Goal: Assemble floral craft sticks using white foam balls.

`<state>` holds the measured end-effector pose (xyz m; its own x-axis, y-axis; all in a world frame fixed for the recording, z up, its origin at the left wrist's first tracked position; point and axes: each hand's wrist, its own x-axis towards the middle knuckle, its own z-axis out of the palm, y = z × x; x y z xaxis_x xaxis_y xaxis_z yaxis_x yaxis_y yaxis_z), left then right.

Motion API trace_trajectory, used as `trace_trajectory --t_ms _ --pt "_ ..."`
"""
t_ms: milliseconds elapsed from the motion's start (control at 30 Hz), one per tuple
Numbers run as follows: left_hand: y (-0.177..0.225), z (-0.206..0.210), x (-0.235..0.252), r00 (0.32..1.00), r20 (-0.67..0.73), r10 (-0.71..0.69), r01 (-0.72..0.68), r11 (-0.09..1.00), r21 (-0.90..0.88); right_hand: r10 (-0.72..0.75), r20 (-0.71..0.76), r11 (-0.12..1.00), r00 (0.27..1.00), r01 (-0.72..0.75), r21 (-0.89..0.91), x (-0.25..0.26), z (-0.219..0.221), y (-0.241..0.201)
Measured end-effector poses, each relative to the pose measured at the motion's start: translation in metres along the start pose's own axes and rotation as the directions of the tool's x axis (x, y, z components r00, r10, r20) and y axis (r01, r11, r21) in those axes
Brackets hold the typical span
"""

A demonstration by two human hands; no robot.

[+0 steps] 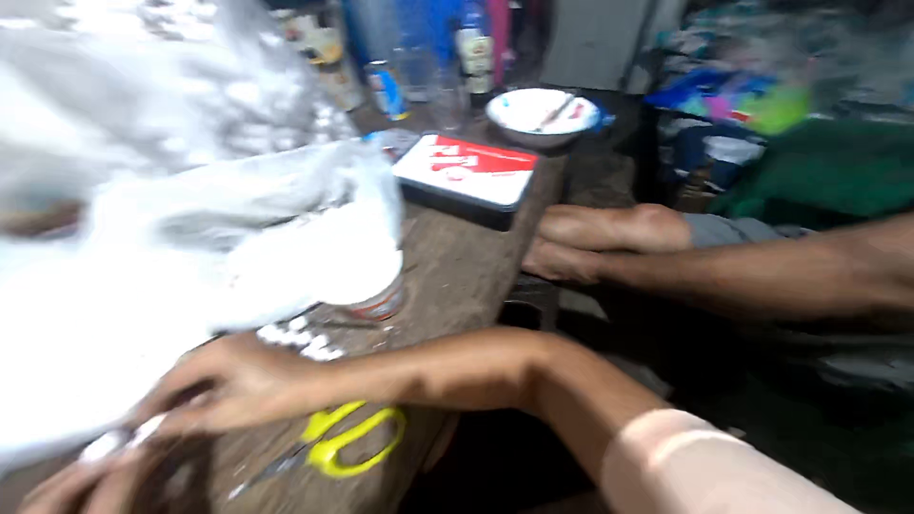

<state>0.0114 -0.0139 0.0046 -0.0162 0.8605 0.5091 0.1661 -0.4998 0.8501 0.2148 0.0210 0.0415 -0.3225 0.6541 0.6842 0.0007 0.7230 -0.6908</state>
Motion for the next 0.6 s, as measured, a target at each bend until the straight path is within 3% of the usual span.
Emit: trace_trajectory --t_ms 67,200,367,600 --pt "0.034 0.04 -0.006 0.98 -0.189 -0.058 0.059 0.998 0.003 0.032 0.042 0.999 0.999 -0.033 0.042 -0.001 -0.01 -0.011" --pt "0.052 0.06 -0.01 0.948 -0.31 -0.077 0.094 0.995 0.041 0.066 0.099 0.989 0.993 -0.078 0.128 -0.004 -0.014 -0.004" --pt "0.05 0.057 -0.01 0.961 -0.277 -0.013 0.065 0.982 0.18 0.078 0.091 0.994 0.993 -0.085 0.065 -0.004 -0.017 0.002" --pt "0.05 0.058 -0.01 0.964 -0.265 0.002 0.05 0.981 0.187 0.068 0.115 0.995 0.991 -0.076 0.067 -0.004 -0.017 0.001"
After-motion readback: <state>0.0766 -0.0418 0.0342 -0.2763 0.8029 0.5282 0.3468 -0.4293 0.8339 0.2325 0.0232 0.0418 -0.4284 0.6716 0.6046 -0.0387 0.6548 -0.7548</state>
